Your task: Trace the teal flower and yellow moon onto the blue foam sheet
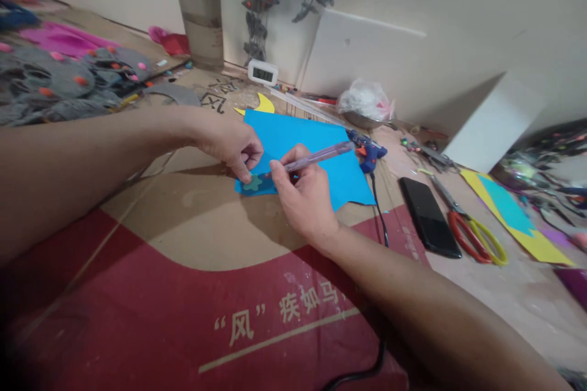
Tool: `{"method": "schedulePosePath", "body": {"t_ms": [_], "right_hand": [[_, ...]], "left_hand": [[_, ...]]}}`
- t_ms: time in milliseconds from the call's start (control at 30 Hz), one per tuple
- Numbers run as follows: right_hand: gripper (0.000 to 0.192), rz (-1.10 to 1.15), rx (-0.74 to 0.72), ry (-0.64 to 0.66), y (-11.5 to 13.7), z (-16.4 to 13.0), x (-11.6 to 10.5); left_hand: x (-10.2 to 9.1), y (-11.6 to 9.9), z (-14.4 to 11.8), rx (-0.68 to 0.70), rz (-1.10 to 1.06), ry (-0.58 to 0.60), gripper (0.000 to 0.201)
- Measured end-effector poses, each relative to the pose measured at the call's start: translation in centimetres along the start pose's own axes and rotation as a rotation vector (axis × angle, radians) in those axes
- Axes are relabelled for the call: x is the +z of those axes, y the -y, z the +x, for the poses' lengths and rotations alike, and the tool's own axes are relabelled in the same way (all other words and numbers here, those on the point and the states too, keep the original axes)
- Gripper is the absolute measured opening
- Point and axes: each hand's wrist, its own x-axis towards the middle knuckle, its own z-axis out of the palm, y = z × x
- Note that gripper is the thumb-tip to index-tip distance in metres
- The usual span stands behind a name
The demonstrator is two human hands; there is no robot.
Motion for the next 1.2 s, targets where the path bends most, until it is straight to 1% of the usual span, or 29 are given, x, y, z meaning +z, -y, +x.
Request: {"method": "schedulePosePath", "body": {"t_ms": [33, 67, 100, 167, 267, 433, 567, 767, 867, 933, 1033, 1133, 1200], "right_hand": [[0.023, 0.061, 0.018, -0.043, -0.2, 0.1, 0.0], [0.023, 0.118, 0.039, -0.075, -0.5, 0.3, 0.0], [0.024, 0.164, 0.06, -0.096, -0.8, 0.4, 0.0], [0.024, 0.241, 0.107, -0.118, -1.4, 0.7, 0.1], [0.025, 0.305, 0.162, -0.114, -1.9, 1.0, 0.3], [0.025, 0.366, 0.204, -0.113, -2.2, 1.2, 0.5], [0.027, 0.442, 0.244, -0.163, -2.4, 1.5, 0.5], [0.031, 0.64, 0.246, -0.296, -2.5, 2.2, 0.0], [0.027, 0.71, 0.236, -0.331, -2.4, 2.5, -0.2], [0.024, 0.706, 0.22, -0.337, -2.2, 2.4, -0.2], [0.025, 0.66, 0.196, -0.331, -2.1, 2.2, 0.0], [0.029, 0.617, 0.168, -0.299, -1.8, 2.2, -0.1], [0.03, 0.589, 0.14, -0.284, -1.6, 2.5, -0.7]], "left_hand": [[0.0, 0.1, 0.1, -0.036, 0.037, 0.07, 0.02], [-0.1, 0.1, 0.1, -0.049, 0.043, 0.091, 0.02], [-0.2, 0.2, 0.2, -0.067, 0.061, 0.145, 0.02], [-0.3, 0.2, 0.2, -0.059, 0.06, 0.151, 0.02], [-0.4, 0.2, 0.1, -0.047, 0.08, 0.154, 0.02], [-0.4, 0.6, 0.1, -0.005, 0.086, 0.173, 0.022], [-0.9, 1.2, 0.0, 0.039, 0.068, 0.195, 0.017], [-1.3, 2.4, 0.2, 0.061, 0.048, 0.182, 0.025], [-1.2, 2.6, 0.2, 0.046, 0.047, 0.131, 0.025], [-1.1, 2.6, 0.2, 0.033, 0.057, 0.066, 0.026], [-0.9, 2.7, 0.4, 0.025, 0.076, -0.008, 0.026], [-0.6, 2.8, 0.5, 0.017, 0.052, -0.034, 0.025], [-0.5, 2.9, 0.6, 0.017, 0.045, -0.032, 0.025]]}}
